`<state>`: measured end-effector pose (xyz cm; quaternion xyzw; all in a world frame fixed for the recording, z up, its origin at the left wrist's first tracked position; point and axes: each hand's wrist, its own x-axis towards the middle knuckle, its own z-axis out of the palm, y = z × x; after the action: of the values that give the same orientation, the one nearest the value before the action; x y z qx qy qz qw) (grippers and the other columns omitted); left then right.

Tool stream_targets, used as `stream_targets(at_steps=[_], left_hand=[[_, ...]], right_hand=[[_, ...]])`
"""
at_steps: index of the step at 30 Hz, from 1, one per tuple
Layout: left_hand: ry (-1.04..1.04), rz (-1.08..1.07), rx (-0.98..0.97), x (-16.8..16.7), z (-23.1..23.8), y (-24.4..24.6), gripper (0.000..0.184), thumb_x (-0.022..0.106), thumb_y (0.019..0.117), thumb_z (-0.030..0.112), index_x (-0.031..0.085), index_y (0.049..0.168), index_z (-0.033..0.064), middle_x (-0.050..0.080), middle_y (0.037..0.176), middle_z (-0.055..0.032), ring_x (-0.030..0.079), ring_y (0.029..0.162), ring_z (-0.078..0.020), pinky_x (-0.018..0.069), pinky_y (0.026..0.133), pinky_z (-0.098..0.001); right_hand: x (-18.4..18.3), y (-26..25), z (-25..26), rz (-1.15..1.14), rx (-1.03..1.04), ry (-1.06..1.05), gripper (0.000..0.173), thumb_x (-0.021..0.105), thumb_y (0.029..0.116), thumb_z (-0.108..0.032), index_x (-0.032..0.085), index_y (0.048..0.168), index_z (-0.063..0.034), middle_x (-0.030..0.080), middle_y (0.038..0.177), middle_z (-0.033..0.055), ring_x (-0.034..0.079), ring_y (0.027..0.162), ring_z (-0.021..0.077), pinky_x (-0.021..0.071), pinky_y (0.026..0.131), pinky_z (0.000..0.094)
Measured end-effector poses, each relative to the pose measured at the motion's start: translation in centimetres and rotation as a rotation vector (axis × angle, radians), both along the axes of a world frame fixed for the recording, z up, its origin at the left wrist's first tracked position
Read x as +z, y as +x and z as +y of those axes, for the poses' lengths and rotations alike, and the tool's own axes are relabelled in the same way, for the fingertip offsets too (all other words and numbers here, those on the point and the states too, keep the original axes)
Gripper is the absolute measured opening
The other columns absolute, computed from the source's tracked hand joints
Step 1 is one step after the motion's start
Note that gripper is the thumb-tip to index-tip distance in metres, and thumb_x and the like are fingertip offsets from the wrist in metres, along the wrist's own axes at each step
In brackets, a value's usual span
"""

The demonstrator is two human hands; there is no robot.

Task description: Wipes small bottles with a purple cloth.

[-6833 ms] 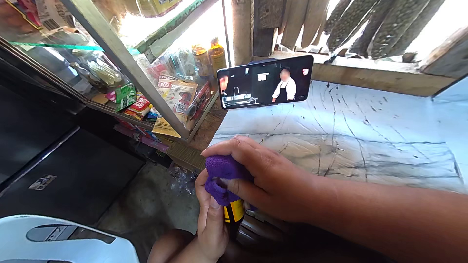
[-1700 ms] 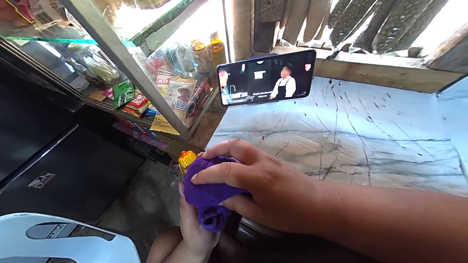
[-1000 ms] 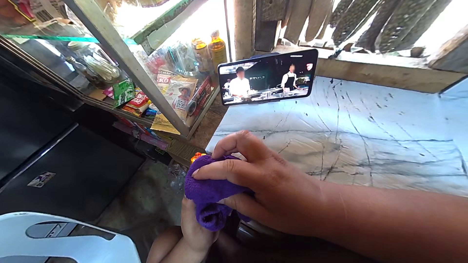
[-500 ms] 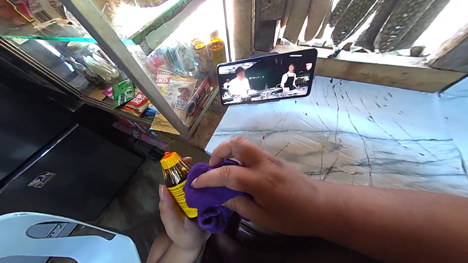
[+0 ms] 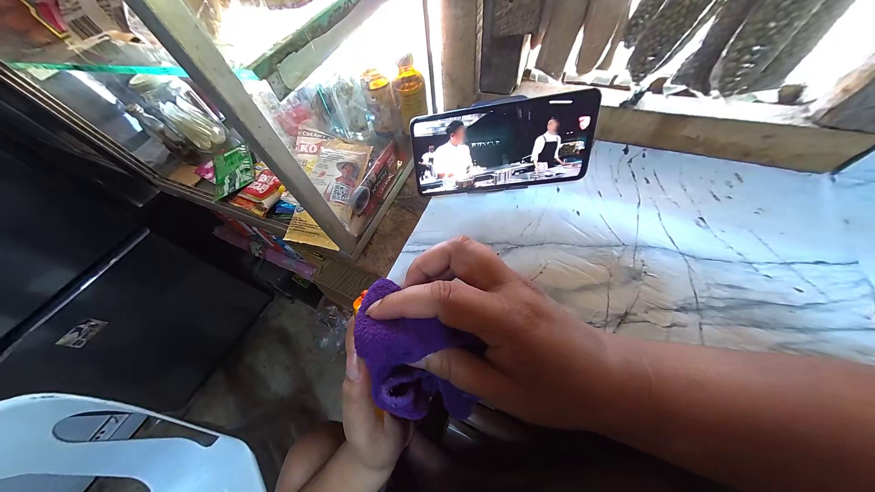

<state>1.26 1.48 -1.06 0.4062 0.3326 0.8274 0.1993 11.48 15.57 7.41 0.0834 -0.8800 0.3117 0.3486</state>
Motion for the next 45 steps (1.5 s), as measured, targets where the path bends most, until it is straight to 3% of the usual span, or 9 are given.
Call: stream_targets(at_steps=[9, 15, 20, 25, 30, 32, 37, 42, 45], left_hand=[[-0.058, 0.081, 0.108, -0.6, -0.2, -0.2, 0.04, 0.042, 0.1056, 0.048, 0.062, 0.133, 0.0271, 0.068, 0.123, 0.0128, 0.061, 0.115, 0.0011, 0.0494, 0.101, -0.0219], [0.058, -0.159, 0.041, 0.9, -0.1, -0.3, 0.041, 0.048, 0.1039, 0.044, 0.068, 0.122, 0.0132, 0.073, 0.111, -0.0006, 0.068, 0.107, -0.0087, 0.0548, 0.095, -0.028], [0.115, -0.217, 0.077, 1.6, -0.1, -0.2, 0.038, 0.054, 0.101, 0.04, 0.069, 0.119, 0.01, 0.074, 0.107, -0.003, 0.07, 0.104, -0.01, 0.0564, 0.092, -0.0282], [0.085, -0.16, 0.112, 1.2, 0.0, 0.0, 0.041, 0.054, 0.1005, 0.045, 0.067, 0.122, 0.013, 0.073, 0.11, -0.0011, 0.068, 0.107, -0.0095, 0.0555, 0.093, -0.0281], [-0.028, 0.021, 0.137, 0.1, -0.1, 0.1, 0.043, 0.047, 0.1027, 0.053, 0.062, 0.132, 0.025, 0.07, 0.119, 0.0085, 0.066, 0.108, -0.0027, 0.0555, 0.089, -0.0233], [-0.044, 0.056, 0.068, -0.3, -0.2, 0.2, 0.044, 0.044, 0.1036, 0.053, 0.061, 0.134, 0.0262, 0.069, 0.123, 0.0108, 0.063, 0.114, -0.0007, 0.0523, 0.097, -0.0227], [-0.049, 0.067, 0.057, -0.6, -0.2, 0.2, 0.045, 0.044, 0.1039, 0.052, 0.064, 0.134, 0.0257, 0.068, 0.127, 0.0111, 0.06, 0.12, -0.0004, 0.0482, 0.104, -0.0231], [-0.055, 0.101, 0.124, -0.2, -0.3, -0.2, 0.04, 0.041, 0.1063, 0.046, 0.067, 0.128, 0.0246, 0.07, 0.121, 0.0107, 0.063, 0.114, -0.0001, 0.0502, 0.1, -0.0224], [-0.038, 0.005, 0.088, 0.0, -0.3, -0.4, 0.041, 0.044, 0.1052, 0.046, 0.068, 0.127, 0.0214, 0.071, 0.12, 0.0065, 0.065, 0.114, -0.0038, 0.0519, 0.099, -0.0258]], right_hand=[[-0.1, 0.0, -0.2, -0.012, 0.022, 0.059, 0.029, 0.067, 0.0928, -0.02, 0.074, 0.121, -0.0191, 0.06, 0.115, 0.003, 0.058, 0.11, 0.0109, 0.0523, 0.088, 0.0221], [-0.4, 0.0, -0.3, -0.022, 0.069, 0.106, 0.029, 0.066, 0.0951, -0.019, 0.074, 0.123, -0.0199, 0.062, 0.113, 0.0037, 0.059, 0.109, 0.0136, 0.0532, 0.087, 0.0246], [-0.3, 0.1, -0.3, -0.033, 0.065, 0.098, 0.028, 0.067, 0.0937, -0.019, 0.074, 0.121, -0.0192, 0.062, 0.113, 0.003, 0.059, 0.108, 0.0118, 0.0538, 0.085, 0.0227], [-0.2, 0.0, -0.2, -0.026, 0.04, 0.053, 0.028, 0.067, 0.0924, -0.017, 0.074, 0.119, -0.0177, 0.061, 0.114, 0.0027, 0.059, 0.108, 0.0096, 0.0534, 0.086, 0.0213], [0.0, -0.1, -0.1, 0.011, -0.007, 0.004, 0.029, 0.067, 0.0925, -0.019, 0.073, 0.121, -0.0165, 0.06, 0.112, 0.0013, 0.058, 0.106, 0.0063, 0.0526, 0.084, 0.0175], [0.1, -0.1, 0.0, 0.033, -0.008, -0.015, 0.03, 0.068, 0.092, -0.018, 0.073, 0.121, -0.0153, 0.059, 0.111, 0.0014, 0.058, 0.106, 0.0059, 0.052, 0.084, 0.0162], [0.1, -0.1, 0.0, 0.028, -0.009, -0.012, 0.029, 0.069, 0.0919, -0.019, 0.073, 0.121, -0.0161, 0.059, 0.112, 0.0016, 0.058, 0.105, 0.0056, 0.0515, 0.084, 0.0155], [-0.1, 0.0, -0.2, -0.01, 0.007, 0.041, 0.029, 0.069, 0.0911, -0.019, 0.074, 0.119, -0.0194, 0.06, 0.116, 0.0039, 0.058, 0.11, 0.0117, 0.0533, 0.087, 0.0228], [-0.2, 0.0, -0.4, -0.018, 0.022, 0.079, 0.028, 0.069, 0.092, -0.019, 0.075, 0.119, -0.021, 0.062, 0.116, 0.0044, 0.059, 0.111, 0.0137, 0.0535, 0.087, 0.0236]])
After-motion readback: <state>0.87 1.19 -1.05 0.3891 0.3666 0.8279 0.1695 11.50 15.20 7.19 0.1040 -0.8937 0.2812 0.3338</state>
